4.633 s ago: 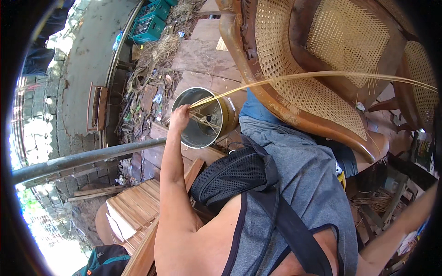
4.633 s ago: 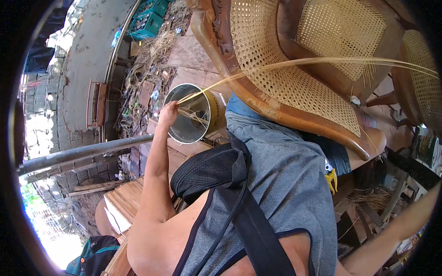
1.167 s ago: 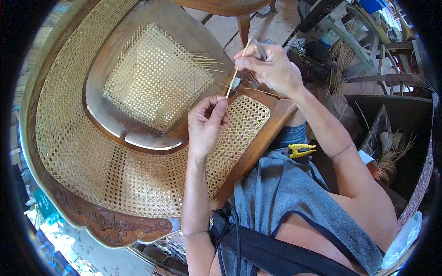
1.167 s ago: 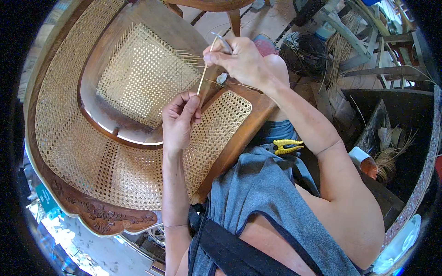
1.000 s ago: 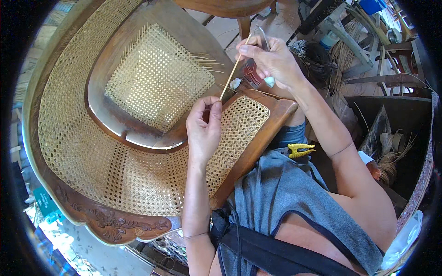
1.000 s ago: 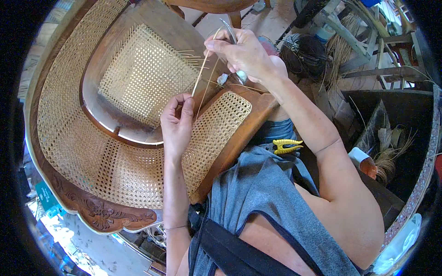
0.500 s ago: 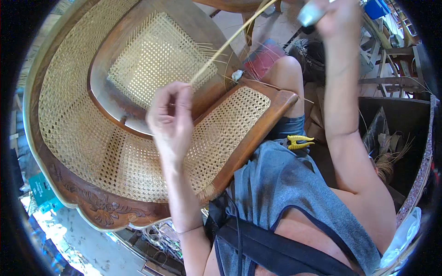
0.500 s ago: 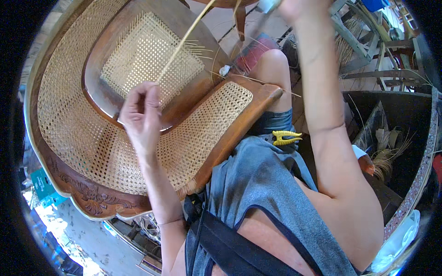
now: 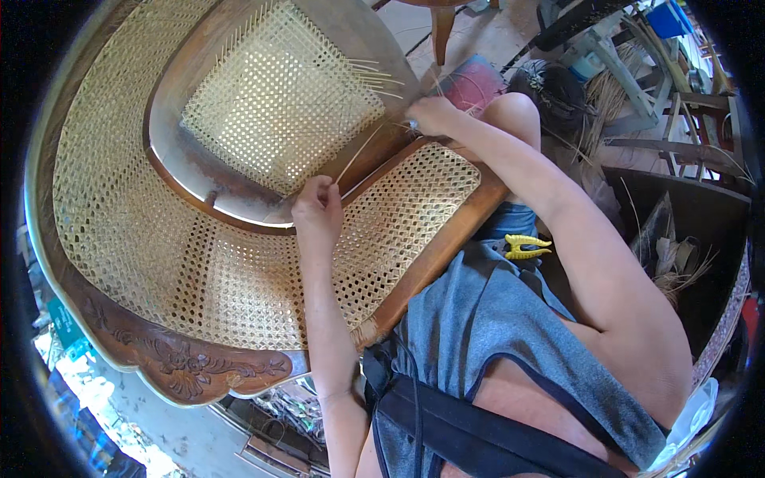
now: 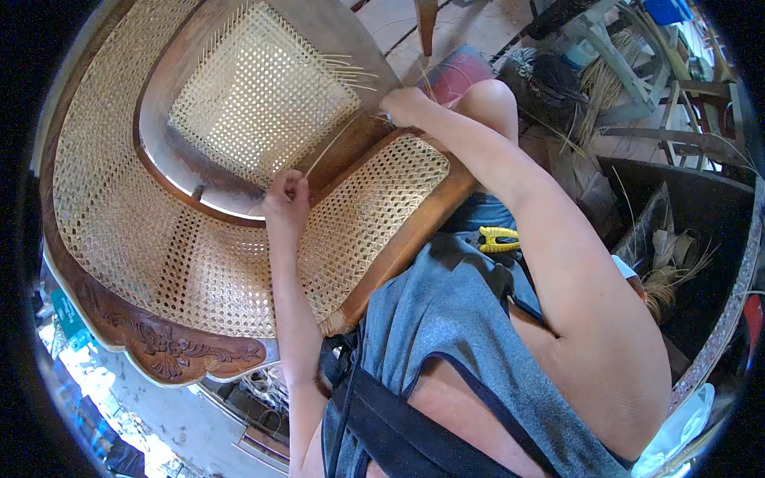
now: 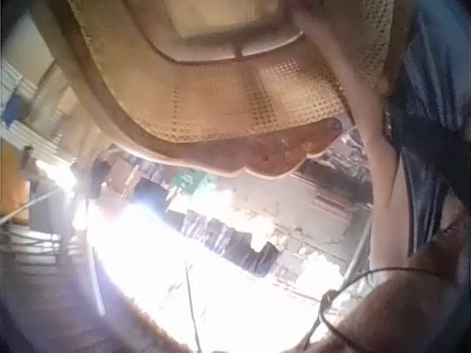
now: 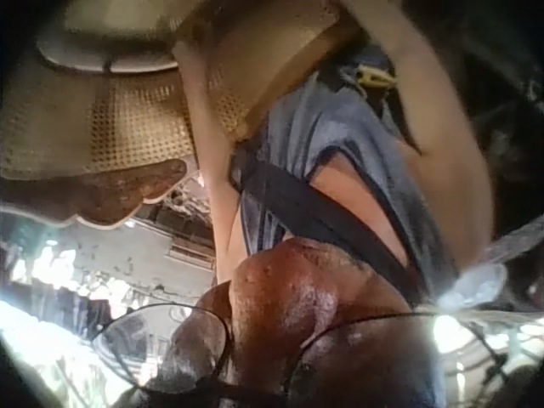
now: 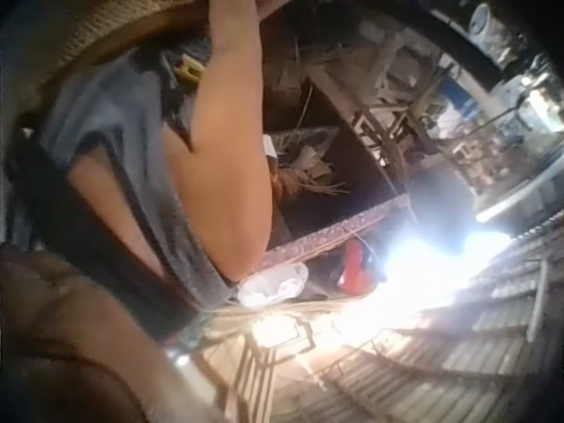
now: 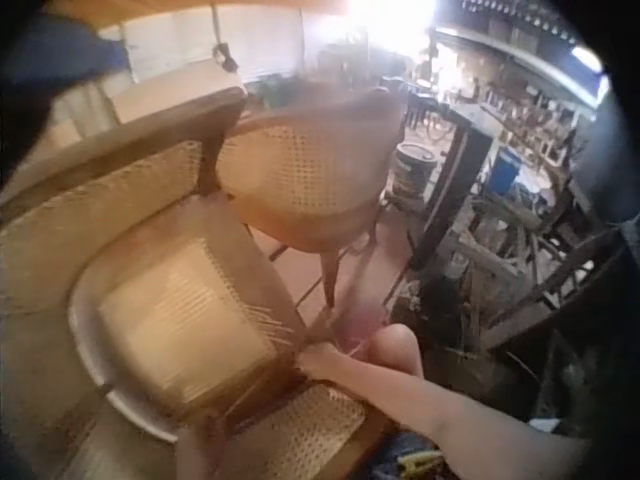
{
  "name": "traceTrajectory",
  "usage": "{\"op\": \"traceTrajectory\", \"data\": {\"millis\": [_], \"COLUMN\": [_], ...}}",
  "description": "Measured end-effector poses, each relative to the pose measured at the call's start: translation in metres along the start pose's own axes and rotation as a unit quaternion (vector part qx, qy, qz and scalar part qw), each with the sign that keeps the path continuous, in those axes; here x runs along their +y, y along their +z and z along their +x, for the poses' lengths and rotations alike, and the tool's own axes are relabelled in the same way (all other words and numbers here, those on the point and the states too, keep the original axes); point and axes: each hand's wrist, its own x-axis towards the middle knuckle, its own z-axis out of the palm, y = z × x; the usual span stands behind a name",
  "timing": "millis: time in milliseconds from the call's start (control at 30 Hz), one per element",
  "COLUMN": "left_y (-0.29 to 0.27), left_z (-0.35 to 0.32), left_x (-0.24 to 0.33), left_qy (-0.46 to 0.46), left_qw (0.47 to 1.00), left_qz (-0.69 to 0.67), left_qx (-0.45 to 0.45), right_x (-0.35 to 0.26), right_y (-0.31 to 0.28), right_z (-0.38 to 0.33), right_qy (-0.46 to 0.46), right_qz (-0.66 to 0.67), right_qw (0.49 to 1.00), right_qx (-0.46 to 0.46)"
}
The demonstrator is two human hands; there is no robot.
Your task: Weaving rattan strips into the seat of a wooden chair.
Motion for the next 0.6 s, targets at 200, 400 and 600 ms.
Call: {"op": "traceTrajectory", "data": {"millis": [200,400,600], "left_y": [-0.001,0.009,0.008], "left_z": [0.002,0.001,-0.001], "left_x": [-0.022,-0.036,-0.022], "left_qy": [0.032,0.013,0.053], "left_qw": [0.989,0.975,0.975], "left_qz": [0.130,0.162,0.164], "left_qx": [-0.062,-0.150,-0.139], "right_x": [0.007,0.017,-0.023], "right_y": [0.008,-0.016,-0.104], "right_z": [0.007,-0.009,-0.089], "right_qy": [0.065,0.069,0.135], "right_qz": [-0.045,0.063,0.458], "right_qw": [0.990,0.988,0.865], "right_qx": [-0.114,-0.125,-0.154]}}
